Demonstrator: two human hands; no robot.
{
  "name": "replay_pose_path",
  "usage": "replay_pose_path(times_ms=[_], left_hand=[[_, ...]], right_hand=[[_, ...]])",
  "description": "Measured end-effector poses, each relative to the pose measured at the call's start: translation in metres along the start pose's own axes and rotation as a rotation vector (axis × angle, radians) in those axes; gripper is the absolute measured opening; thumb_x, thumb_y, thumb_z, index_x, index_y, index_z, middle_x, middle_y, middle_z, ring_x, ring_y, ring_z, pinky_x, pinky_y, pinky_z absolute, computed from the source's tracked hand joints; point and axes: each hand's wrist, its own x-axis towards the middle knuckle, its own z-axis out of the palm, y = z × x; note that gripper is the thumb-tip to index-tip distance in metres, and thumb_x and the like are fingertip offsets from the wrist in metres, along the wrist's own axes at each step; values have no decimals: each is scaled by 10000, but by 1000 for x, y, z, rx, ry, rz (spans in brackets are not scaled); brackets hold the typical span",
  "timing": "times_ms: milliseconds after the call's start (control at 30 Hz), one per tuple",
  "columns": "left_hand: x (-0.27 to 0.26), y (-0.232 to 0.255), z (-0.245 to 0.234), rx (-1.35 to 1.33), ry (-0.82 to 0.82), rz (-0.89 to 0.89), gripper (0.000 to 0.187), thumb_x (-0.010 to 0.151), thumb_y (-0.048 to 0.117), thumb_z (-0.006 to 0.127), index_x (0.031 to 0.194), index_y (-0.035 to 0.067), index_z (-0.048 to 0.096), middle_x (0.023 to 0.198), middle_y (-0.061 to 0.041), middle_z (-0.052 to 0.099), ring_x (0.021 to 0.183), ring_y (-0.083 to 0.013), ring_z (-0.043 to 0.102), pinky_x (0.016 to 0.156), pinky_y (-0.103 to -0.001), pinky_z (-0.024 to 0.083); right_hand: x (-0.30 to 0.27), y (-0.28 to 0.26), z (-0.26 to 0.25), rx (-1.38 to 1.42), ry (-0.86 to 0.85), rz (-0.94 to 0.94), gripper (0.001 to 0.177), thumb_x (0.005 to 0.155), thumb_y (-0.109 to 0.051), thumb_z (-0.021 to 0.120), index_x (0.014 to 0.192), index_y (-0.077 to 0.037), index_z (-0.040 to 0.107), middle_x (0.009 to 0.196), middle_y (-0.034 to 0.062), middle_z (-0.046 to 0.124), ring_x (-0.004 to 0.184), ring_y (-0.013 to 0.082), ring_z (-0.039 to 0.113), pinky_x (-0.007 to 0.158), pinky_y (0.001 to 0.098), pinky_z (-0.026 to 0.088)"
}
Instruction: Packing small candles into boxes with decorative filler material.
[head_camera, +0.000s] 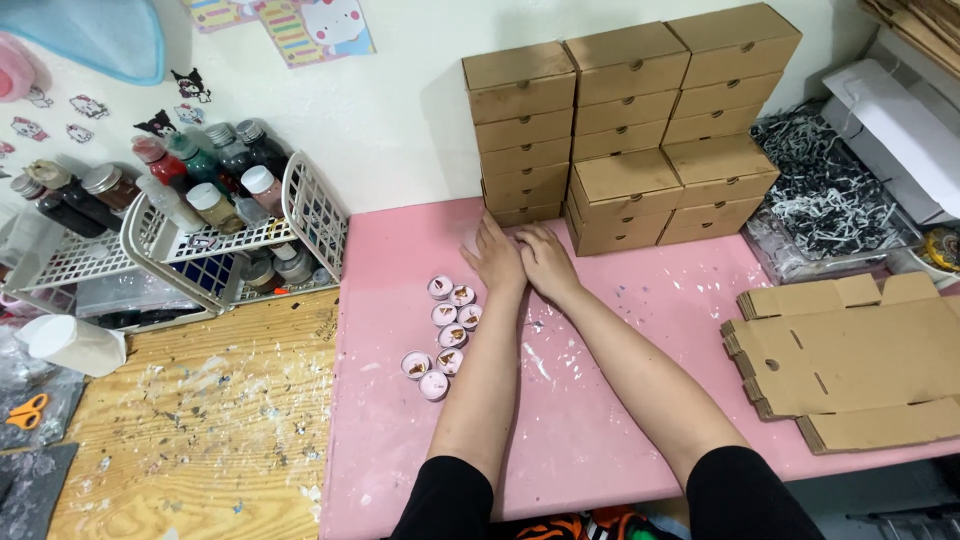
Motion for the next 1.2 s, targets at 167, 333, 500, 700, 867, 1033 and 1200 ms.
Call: replay_pose_path(times_ms=[167,333,500,700,867,1033,1200], left_hand=[[5,-9,-19,109,-121,18,793,956,315,575,1607,24,228,1608,-111,364,1505,-280,271,1206,-631,71],[20,-22,-38,117,-285,12,704,955,373,563,1548,117,282,1628,-72,309,1519,-291,192,1195,-653,14],[43,-22,-48,306,-185,-34,337,985,255,571,1315,221,635,1568,-165,384,1491,-361,250,1198,-662,58],[58,-49,-26,474,-187,70,259,949,178,620,1176,181,745,1328,-96,621,1274,-298,540,1180,-554,233],[28,-18,-67,434,-166,106,412,929,334,673,1302,160,661,1394,-99,587,1315,-302,518,1162,-607,239],[28,-36,-44,379,-239,171,606,866,442,705,1375,143,567,1503,-111,489,1395,-295,429,1147,-679,207],[9,-2,-71,415,-125,251,773,877,460,714,1447,-21,510,1507,-207,469,1431,-370,387,1192,-531,254]], right_hand=[[-4,-13,-9,-141,-150,-25,410,955,-118,499,1337,-11,601,1452,189,564,1413,358,447,1190,460,335],[-5,-30,-17,-249,-179,-99,489,925,-132,544,1397,-7,543,1465,187,526,1408,350,429,1178,485,301],[-1,-31,-22,-191,-174,-3,522,882,-113,557,1395,-18,560,1448,168,521,1390,345,441,1183,466,321],[-3,-31,-20,-242,-188,-83,506,883,-127,546,1376,-23,591,1459,164,518,1409,346,414,1181,480,295],[-2,-40,-27,-250,-244,-130,495,891,-157,545,1369,-40,592,1463,154,524,1417,317,411,1186,497,265],[-5,-41,-27,-230,-169,-174,439,893,-144,575,1319,-59,631,1445,158,549,1408,338,418,1156,516,290],[-1,-124,-98,-99,-24,127,220,967,-211,585,1098,-86,710,1132,107,737,1065,290,702,901,405,554]])
